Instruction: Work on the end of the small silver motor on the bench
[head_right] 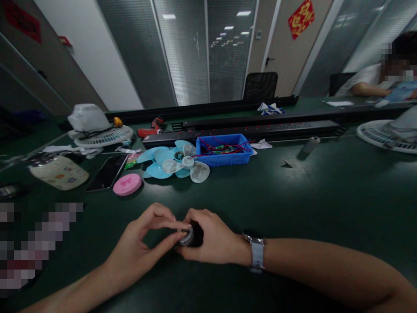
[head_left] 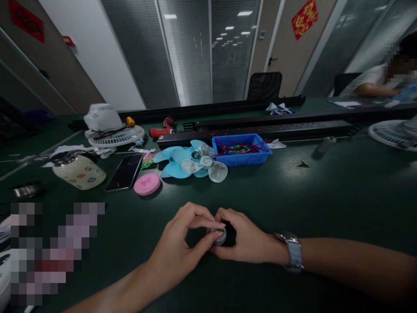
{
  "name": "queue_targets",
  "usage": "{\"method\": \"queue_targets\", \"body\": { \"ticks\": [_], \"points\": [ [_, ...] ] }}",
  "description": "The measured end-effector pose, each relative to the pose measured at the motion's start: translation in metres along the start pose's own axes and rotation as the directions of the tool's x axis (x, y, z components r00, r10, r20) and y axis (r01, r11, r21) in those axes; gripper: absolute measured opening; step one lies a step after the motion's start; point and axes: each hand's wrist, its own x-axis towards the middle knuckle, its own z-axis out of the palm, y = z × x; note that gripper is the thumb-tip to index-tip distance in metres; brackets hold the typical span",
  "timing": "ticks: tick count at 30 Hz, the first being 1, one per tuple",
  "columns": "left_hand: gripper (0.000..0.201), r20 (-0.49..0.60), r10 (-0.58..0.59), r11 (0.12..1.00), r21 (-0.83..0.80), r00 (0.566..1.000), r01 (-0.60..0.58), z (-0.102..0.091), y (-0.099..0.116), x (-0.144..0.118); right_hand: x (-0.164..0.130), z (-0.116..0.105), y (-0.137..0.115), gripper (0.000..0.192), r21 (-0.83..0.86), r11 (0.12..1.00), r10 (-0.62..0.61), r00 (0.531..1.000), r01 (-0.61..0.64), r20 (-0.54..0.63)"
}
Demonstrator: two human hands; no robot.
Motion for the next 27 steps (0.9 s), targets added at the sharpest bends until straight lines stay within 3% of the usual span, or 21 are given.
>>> {"method": "queue_targets", "body": {
  "ticks": [4, 17, 20, 27],
  "points": [
    [0.01, 0.038, 0.052, 0.999, 0.012, 0.998, -0.053, -0.0018, 0.001, 0.0011, -0.0001, 0.0, 0.0003, 0.029, -0.002, 1.0, 0.0, 1.0, 0.0, -0.002],
    [0.026, -0.075, 0.015, 1.0, -0.004, 0.997, -0.015, 0.0065, -0.0033, 0.0013, 0.0003, -0.0006, -0.0021, 0.028, 0.006, 1.0, 0.018, 1.0, -0.018, 0.014],
    [0.022, -0.059, -0.022, 0.997, -0.069, 0.998, 0.018, 0.0077, -0.0046, 0.0012, 0.0002, -0.0012, -0.0018, 0.028, -0.001, 1.0, 0.021, 1.0, -0.021, 0.016],
    [0.011, 0.025, 0.011, 0.99, -0.142, 1.0, -0.007, 0.0064, -0.0078, 0.0008, -0.0007, -0.0007, -0.0004, 0.03, -0.009, 1.0, 0.012, 1.0, -0.012, 0.005]
  ]
}}
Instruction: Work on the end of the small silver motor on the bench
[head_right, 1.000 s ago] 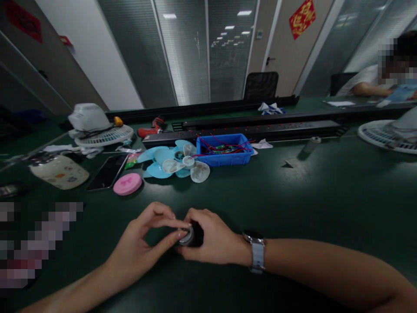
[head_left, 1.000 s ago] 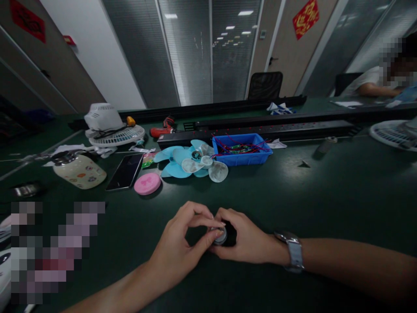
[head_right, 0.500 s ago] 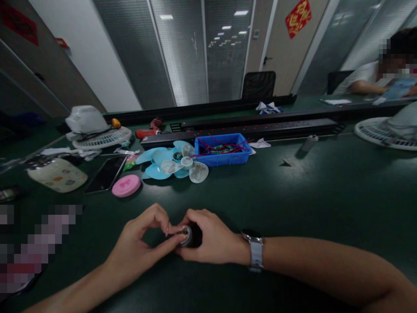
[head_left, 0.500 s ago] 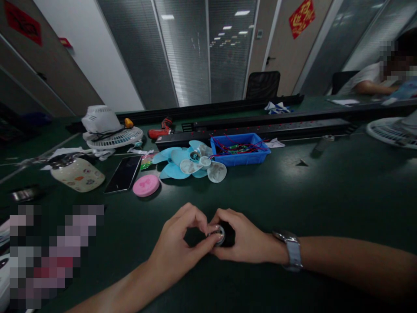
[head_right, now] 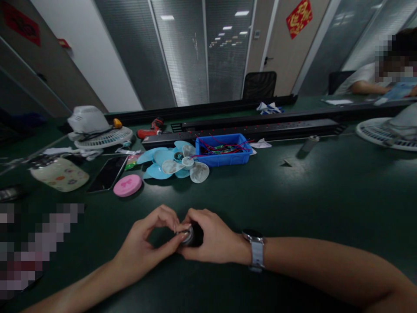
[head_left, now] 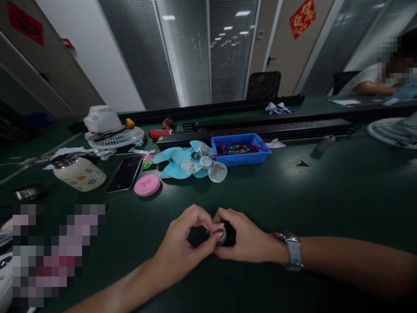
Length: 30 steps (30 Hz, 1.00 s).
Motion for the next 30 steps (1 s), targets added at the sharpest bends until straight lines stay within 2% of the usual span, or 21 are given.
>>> {"method": "queue_targets", "body": {
  "ticks": [2, 4, 7, 9, 10, 12, 15, 16, 18, 21, 23, 27, 29, 30],
  "points": [
    [0.012, -0.003, 0.022, 1.0, -0.002, 1.0, -0.022, 0.0, 0.0, -0.001, 0.0, 0.0, 0.0, 0.03, -0.007, 1.0, -0.002, 1.0, 0.002, -0.004],
    [0.018, -0.055, 0.079, 0.997, 0.004, 0.995, -0.079, -0.001, 0.002, -0.001, 0.0, 0.0, -0.001, 0.029, -0.011, 1.0, 0.004, 1.0, -0.004, 0.002],
    [0.03, -0.255, 0.157, 0.987, 0.001, 0.954, -0.162, -0.006, 0.005, 0.001, 0.0, -0.001, -0.003, 0.03, -0.017, 0.999, 0.029, 0.999, -0.029, 0.018],
    [0.035, -0.381, 0.135, 0.989, -0.01, 0.914, -0.15, -0.011, 0.005, 0.004, 0.001, -0.003, -0.003, 0.03, -0.01, 0.999, 0.033, 0.999, -0.033, 0.03],
    [0.036, -0.411, 0.103, 0.993, -0.017, 0.906, -0.121, -0.012, 0.003, 0.006, 0.001, -0.003, -0.003, 0.03, -0.003, 1.0, 0.027, 0.999, -0.027, 0.033],
    [0.035, -0.38, 0.012, 1.0, -0.022, 0.925, -0.022, -0.014, -0.005, 0.009, 0.0, -0.004, -0.004, 0.03, 0.014, 1.0, 0.013, 0.999, -0.013, 0.034],
    [0.028, -0.168, -0.143, 0.986, 0.059, 0.975, 0.155, -0.012, -0.026, 0.01, 0.0, -0.004, -0.004, 0.031, 0.015, 1.0, 0.016, 0.999, -0.016, 0.028],
    [0.027, -0.103, -0.173, 0.98, 0.085, 0.98, 0.181, -0.011, -0.033, 0.009, 0.0, -0.004, -0.005, 0.031, 0.012, 1.0, 0.022, 0.999, -0.022, 0.026],
    [0.024, -0.047, -0.192, 0.972, 0.127, 0.98, 0.197, -0.008, -0.043, 0.008, 0.0, -0.004, -0.005, 0.031, 0.009, 1.0, 0.027, 0.999, -0.027, 0.025],
    [0.022, -0.045, -0.182, 0.969, 0.16, 0.982, 0.187, -0.008, -0.048, 0.008, 0.0, -0.004, -0.006, 0.032, 0.003, 0.999, 0.036, 0.999, -0.036, 0.03],
    [0.021, -0.066, -0.171, 0.972, 0.15, 0.983, 0.179, -0.01, -0.041, 0.009, 0.0, -0.004, -0.007, 0.031, -0.005, 0.999, 0.047, 0.998, -0.047, 0.033],
    [0.026, -0.226, -0.097, 0.994, 0.032, 0.969, 0.107, -0.014, -0.011, 0.007, 0.0, -0.003, -0.004, 0.031, 0.013, 1.0, 0.023, 0.999, -0.023, 0.04],
    [0.026, -0.272, 0.004, 1.0, 0.024, 0.962, 0.003, -0.012, 0.003, 0.002, 0.0, -0.002, -0.002, 0.031, 0.001, 1.0, 0.012, 1.0, -0.012, 0.027],
    [0.026, -0.246, 0.037, 0.999, 0.031, 0.969, -0.031, -0.01, 0.008, -0.001, 0.0, -0.001, -0.002, 0.031, -0.005, 1.0, 0.011, 1.0, -0.011, 0.017]
  ]
}}
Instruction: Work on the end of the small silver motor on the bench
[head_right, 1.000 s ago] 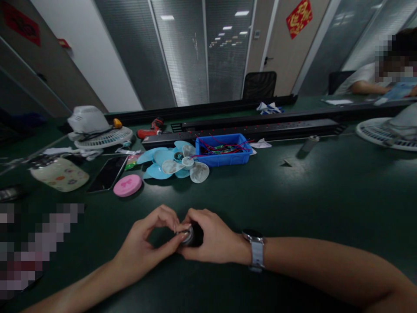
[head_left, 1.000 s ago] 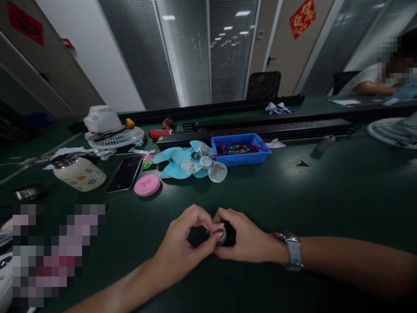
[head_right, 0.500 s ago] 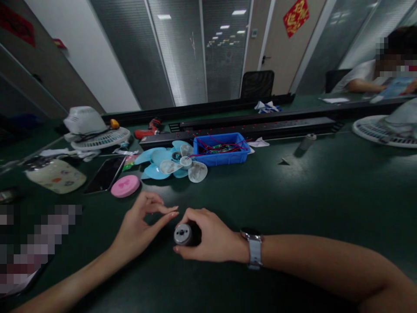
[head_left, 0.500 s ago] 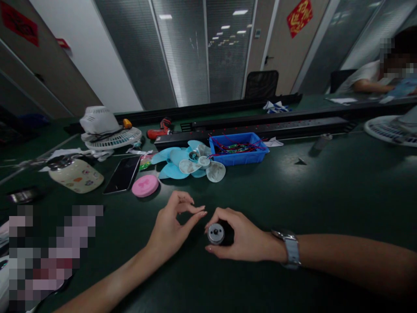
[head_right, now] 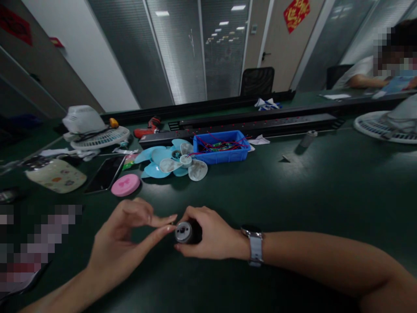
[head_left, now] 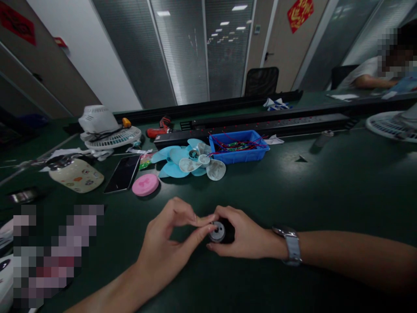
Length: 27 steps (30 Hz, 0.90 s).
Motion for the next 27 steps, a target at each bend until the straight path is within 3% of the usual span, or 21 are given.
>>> {"method": "queue_targets", "body": {
  "ticks": [5, 14, 20, 27],
  "points": [
    [0.019, 0.129, 0.032, 0.996, 0.082, 0.991, -0.043, 0.01, 0.002, -0.013, 0.001, 0.0, -0.001, 0.028, 0.012, 1.0, -0.008, 1.0, 0.009, -0.012],
    [0.021, 0.044, 0.101, 0.991, 0.083, 0.994, -0.104, 0.008, 0.002, -0.008, 0.001, 0.001, -0.001, 0.028, -0.003, 1.0, 0.01, 1.0, -0.01, -0.014],
    [0.025, 0.128, 0.035, 0.994, 0.102, 0.991, -0.048, 0.007, 0.002, -0.006, 0.001, 0.001, -0.001, 0.03, -0.005, 1.0, -0.003, 1.0, 0.003, -0.016],
    [0.028, 0.256, 0.074, 0.979, 0.165, 0.964, -0.119, 0.001, 0.006, 0.006, 0.003, 0.003, 0.003, 0.03, 0.002, 0.999, -0.051, 0.998, 0.051, -0.029]
  ]
}}
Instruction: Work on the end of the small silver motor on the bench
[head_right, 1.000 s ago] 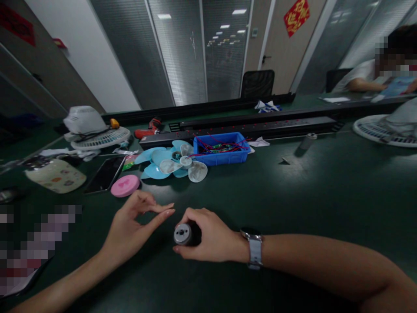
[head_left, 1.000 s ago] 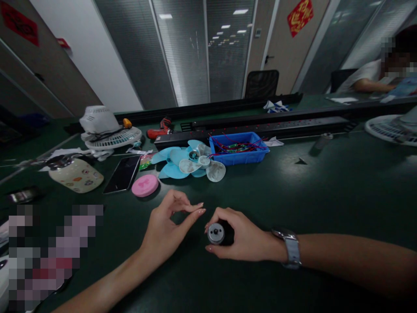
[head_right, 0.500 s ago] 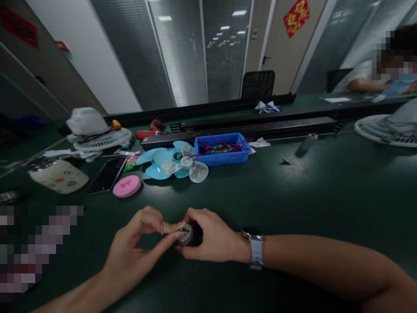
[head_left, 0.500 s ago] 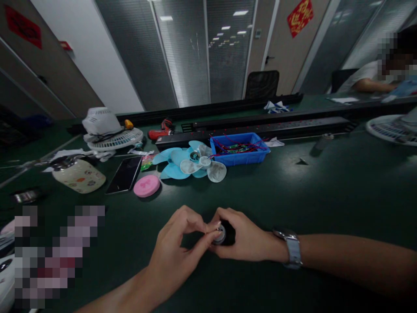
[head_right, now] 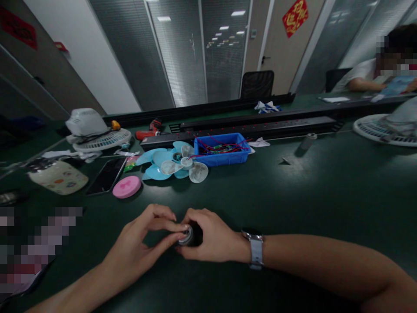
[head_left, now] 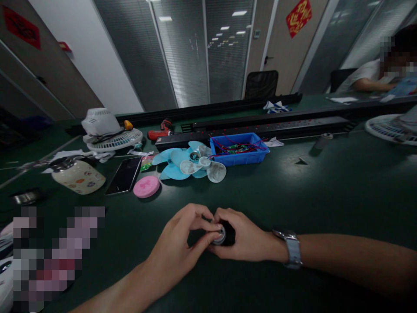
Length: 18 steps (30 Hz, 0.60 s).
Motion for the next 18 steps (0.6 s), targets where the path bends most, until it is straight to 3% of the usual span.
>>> {"method": "queue_targets", "body": {
  "ticks": [9, 15, 18],
  "points": [
    [0.022, 0.041, -0.051, 0.997, -0.056, 0.998, 0.053, -0.001, -0.002, 0.0, -0.002, 0.002, 0.003, 0.032, 0.003, 1.0, 0.007, 1.0, -0.007, -0.003],
    [0.026, 0.308, -0.133, 0.919, -0.316, 0.942, 0.233, -0.008, -0.009, 0.009, -0.001, 0.001, 0.001, 0.033, -0.06, 0.998, -0.01, 0.999, 0.012, 0.032],
    [0.026, 0.325, -0.133, 0.903, -0.351, 0.936, 0.25, -0.009, -0.011, 0.011, -0.001, 0.001, 0.0, 0.032, -0.063, 0.998, -0.011, 0.999, 0.014, 0.048]
  ]
}}
